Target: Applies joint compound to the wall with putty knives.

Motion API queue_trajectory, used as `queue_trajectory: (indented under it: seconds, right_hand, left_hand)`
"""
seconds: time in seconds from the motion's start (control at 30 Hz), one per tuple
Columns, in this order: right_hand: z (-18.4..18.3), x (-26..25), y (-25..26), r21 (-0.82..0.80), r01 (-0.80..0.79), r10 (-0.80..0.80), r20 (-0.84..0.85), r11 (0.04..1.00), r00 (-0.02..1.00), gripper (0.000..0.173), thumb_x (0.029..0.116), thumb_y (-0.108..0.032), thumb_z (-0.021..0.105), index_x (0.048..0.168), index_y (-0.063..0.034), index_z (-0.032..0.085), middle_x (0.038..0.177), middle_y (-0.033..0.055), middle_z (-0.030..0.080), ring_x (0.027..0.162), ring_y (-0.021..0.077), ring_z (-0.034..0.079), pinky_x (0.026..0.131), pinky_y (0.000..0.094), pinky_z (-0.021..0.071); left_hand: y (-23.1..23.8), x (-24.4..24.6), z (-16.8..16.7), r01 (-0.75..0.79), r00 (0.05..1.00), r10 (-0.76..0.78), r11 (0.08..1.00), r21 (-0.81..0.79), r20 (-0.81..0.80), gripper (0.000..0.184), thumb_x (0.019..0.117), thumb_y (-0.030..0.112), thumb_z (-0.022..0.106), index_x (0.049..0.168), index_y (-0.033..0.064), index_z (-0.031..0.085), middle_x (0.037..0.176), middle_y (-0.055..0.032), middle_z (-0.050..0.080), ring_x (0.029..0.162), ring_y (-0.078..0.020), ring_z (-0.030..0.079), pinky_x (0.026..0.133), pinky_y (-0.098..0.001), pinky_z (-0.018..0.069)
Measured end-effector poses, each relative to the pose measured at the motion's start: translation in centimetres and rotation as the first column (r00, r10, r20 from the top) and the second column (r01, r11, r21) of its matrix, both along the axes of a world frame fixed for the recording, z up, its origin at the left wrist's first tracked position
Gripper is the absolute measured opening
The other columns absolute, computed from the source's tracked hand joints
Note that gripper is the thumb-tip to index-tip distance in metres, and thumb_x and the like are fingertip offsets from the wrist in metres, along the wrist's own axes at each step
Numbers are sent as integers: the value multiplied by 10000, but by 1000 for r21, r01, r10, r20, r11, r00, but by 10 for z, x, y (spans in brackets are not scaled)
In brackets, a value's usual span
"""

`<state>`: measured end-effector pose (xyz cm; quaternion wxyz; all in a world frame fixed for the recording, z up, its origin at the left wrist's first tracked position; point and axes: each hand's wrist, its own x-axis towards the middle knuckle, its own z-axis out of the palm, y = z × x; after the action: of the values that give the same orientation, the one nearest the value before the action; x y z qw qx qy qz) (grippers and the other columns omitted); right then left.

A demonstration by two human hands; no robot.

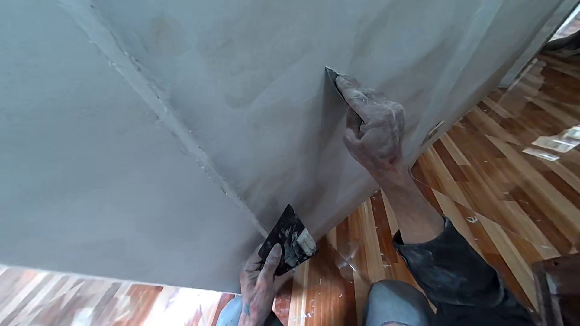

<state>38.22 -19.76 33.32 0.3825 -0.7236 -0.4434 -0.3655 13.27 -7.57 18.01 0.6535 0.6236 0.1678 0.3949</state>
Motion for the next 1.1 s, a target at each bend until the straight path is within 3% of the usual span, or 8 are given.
queue_trajectory:
  seconds: [0.13,0.27,0.4,0.47,0.8,0.9,1.0,1.1]
  right_hand:
    - [-13,2,13,-39,-22,24,45,999,999,478,961,33,520,1431,-15,586,1505,143,552,1319,312,597,1067,416,504]
    - [-27,2,1,-121,-107,116,72,987,991,457,946,27,547,1390,-39,635,1441,134,612,1272,297,635,1044,415,526]
    - [-2,7,-18,-42,-70,72,35,997,997,403,961,1,546,1349,-29,651,1005,170,727,776,279,690,665,426,556]
    - [20,13,-12,71,9,-8,-5,997,1000,372,988,-8,526,1335,-20,659,888,174,711,677,262,649,616,405,529]
    - [-6,-12,10,-50,-80,81,27,996,996,463,949,33,546,1404,-24,614,1410,143,630,1234,301,644,999,410,535]
    - [-17,-11,0,-126,-157,162,34,980,986,453,944,31,552,1384,-36,637,1387,135,649,1221,288,659,1018,407,535]
    - [-5,-14,-9,-95,-103,112,93,990,989,406,985,-8,548,1379,-48,640,1180,173,720,964,299,719,794,422,576]
    - [20,-18,-7,-16,21,-18,130,1000,991,404,1016,-23,505,1405,-41,613,1195,182,707,1009,310,697,807,397,566]
  left_hand:
    - [1,-5,2,39,999,-39,999,-15,6,119,960,167,682,994,120,786,907,-14,766,796,-92,724,752,-280,617]
    - [4,3,-6,52,999,-52,998,-22,-2,129,971,168,667,995,104,776,901,-18,760,791,-99,721,753,-286,616]
    - [3,9,-10,32,999,-33,999,-43,-15,148,974,111,626,981,71,768,873,-29,758,764,-103,720,731,-288,618]
    - [1,8,-10,42,999,-42,998,-37,-7,146,974,123,634,986,72,770,876,-30,760,770,-102,722,735,-285,618]
    - [3,1,-6,98,995,-96,994,-43,40,127,970,169,676,997,110,784,896,-19,765,782,-90,723,739,-273,616]
    - [0,3,-9,95,995,-93,995,-38,33,131,969,159,667,998,95,778,896,-22,763,776,-97,721,735,-282,618]
    - [-2,3,-7,76,997,-74,996,-53,35,134,968,110,645,986,62,768,884,-45,757,768,-115,720,730,-297,619]
    - [-2,1,-7,71,997,-69,996,-55,39,132,968,110,646,982,63,769,870,-37,757,749,-107,718,715,-290,618]
